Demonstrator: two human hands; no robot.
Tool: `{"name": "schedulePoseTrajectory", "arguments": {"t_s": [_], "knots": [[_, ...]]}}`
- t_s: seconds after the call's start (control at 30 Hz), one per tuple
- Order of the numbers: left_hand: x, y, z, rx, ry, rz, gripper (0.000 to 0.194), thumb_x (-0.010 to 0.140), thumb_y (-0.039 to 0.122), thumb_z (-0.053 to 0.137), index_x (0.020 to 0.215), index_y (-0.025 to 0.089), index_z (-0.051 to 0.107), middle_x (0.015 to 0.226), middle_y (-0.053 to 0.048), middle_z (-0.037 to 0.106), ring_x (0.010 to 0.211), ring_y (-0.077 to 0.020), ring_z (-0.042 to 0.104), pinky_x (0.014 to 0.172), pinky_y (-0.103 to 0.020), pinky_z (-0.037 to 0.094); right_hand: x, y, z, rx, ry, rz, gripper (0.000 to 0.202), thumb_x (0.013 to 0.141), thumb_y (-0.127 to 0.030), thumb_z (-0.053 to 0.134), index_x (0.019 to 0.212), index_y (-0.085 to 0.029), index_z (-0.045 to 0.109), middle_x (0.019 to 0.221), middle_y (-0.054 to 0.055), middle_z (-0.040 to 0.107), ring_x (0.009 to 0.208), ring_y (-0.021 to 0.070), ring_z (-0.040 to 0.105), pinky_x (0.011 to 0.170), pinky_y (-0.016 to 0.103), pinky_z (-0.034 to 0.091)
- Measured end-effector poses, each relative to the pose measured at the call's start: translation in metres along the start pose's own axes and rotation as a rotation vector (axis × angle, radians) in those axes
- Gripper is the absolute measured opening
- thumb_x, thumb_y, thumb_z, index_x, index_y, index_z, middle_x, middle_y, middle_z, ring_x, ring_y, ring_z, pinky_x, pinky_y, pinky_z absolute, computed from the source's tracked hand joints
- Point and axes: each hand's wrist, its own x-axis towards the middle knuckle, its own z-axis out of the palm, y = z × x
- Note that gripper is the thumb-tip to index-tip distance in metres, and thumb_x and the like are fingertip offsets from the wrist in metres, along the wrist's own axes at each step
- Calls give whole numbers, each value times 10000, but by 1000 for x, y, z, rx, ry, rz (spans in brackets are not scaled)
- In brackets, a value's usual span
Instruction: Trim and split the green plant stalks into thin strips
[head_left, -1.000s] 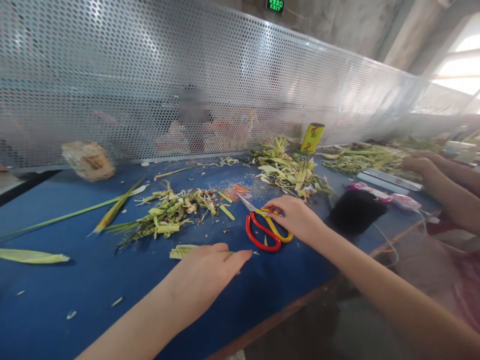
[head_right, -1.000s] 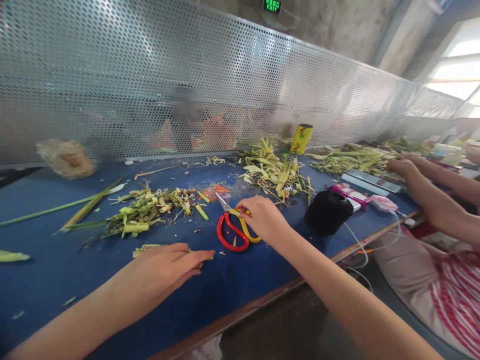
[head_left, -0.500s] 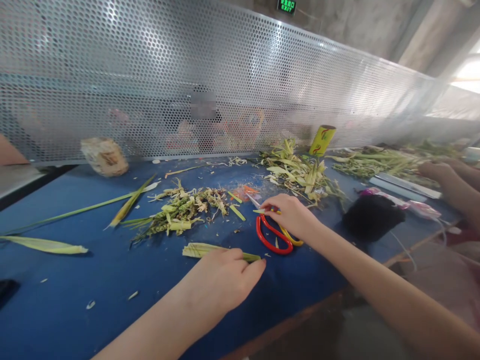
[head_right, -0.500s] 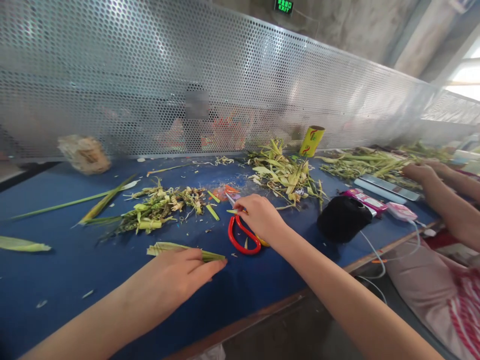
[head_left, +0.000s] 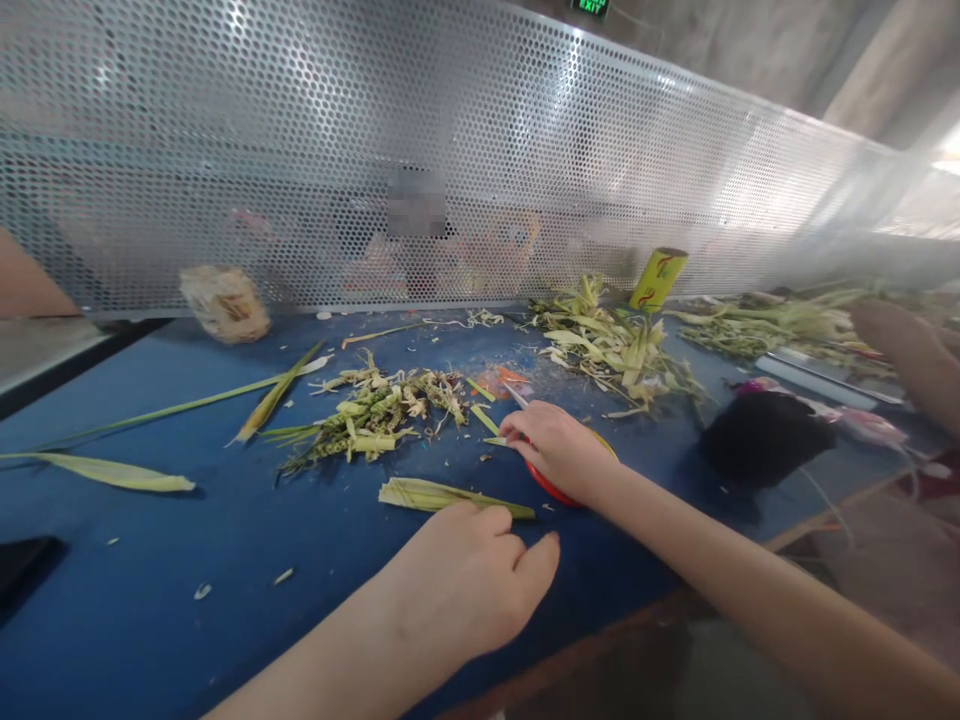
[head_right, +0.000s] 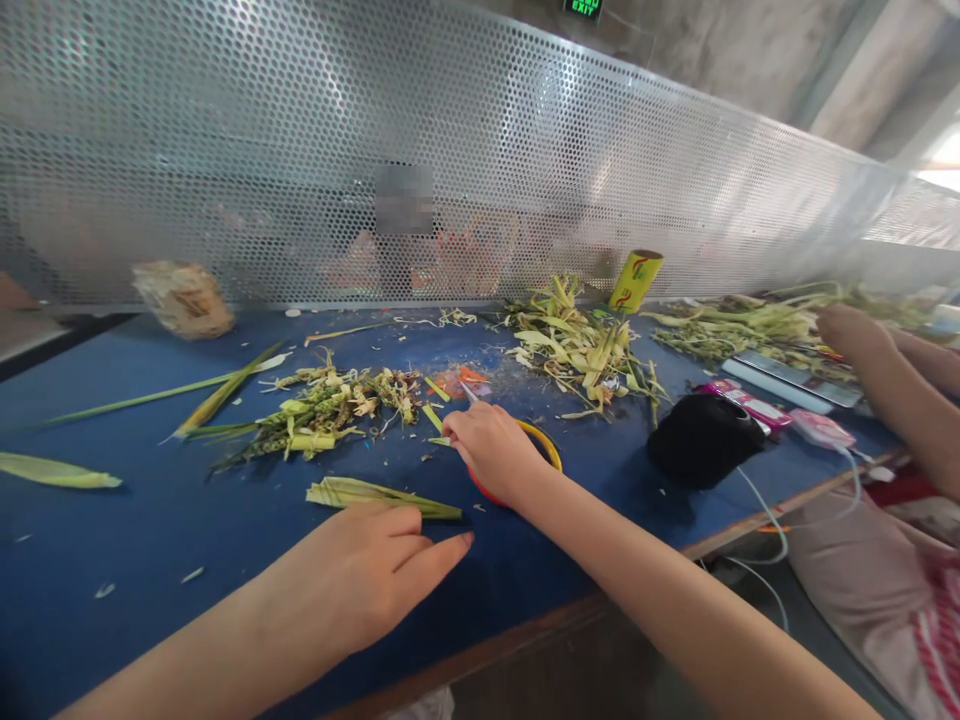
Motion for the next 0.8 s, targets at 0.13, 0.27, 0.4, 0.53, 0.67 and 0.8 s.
{"name": "schedulePoseTrajectory", "arguments": {"t_s": [0.13, 0.27, 0.4, 0.53, 0.67, 0.8], "knots": [[-2, 11, -3, -18, 15, 1, 261, 798, 77, 443, 1040, 87, 539, 601, -19, 630, 512, -160, 536, 422, -281, 356, -1, -2, 1, 56, 26, -48, 189, 847, -112, 434, 952, -132, 590, 855, 61, 630, 863, 174, 518, 792, 285, 402], [-2, 24, -12, -26, -30, 98, 308, 802, 126, 476, 1106, 86, 501, 657, -15, 636, 520, -155, 522, 394, -285, 331, -2, -12, 0, 145, 108, -32, 195, 857, -135, 443, 1011, -142, 563, 940, 59, 633, 922, 174, 500, 832, 293, 395], [-3, 32, -13, -23, -68, 168, 300, 773, 125, 513, 1071, 96, 514, 609, 8, 602, 467, -131, 468, 359, -277, 271, -6, -26, 0, 197, 21, -77, 178, 837, -107, 470, 965, -154, 584, 867, 44, 645, 865, 170, 516, 795, 295, 412], [-5, 36, -7, -30, -71, 172, 290, 753, 155, 538, 1040, 114, 523, 574, 12, 598, 428, -131, 441, 336, -284, 210, -15, -34, 0, 257, 111, -52, 187, 844, -131, 478, 1004, -165, 568, 828, 32, 643, 849, 163, 518, 791, 287, 416], [-6, 38, -4, -39, -85, 160, 298, 714, 163, 583, 1004, 111, 538, 567, 9, 607, 408, -129, 430, 331, -293, 182, -24, -41, 2, 323, 27, -8, 173, 828, -135, 504, 975, -180, 584, 826, 31, 622, 826, 146, 539, 760, 257, 428], [-4, 40, -4, -53, -90, 169, 295, 716, 171, 577, 1001, 108, 534, 544, 10, 600, 400, -124, 425, 338, -293, 160, -24, -49, 2, 270, -49, 57, 112, 824, -156, 509, 867, -172, 612, 808, 49, 593, 798, 154, 539, 728, 260, 425]]}}
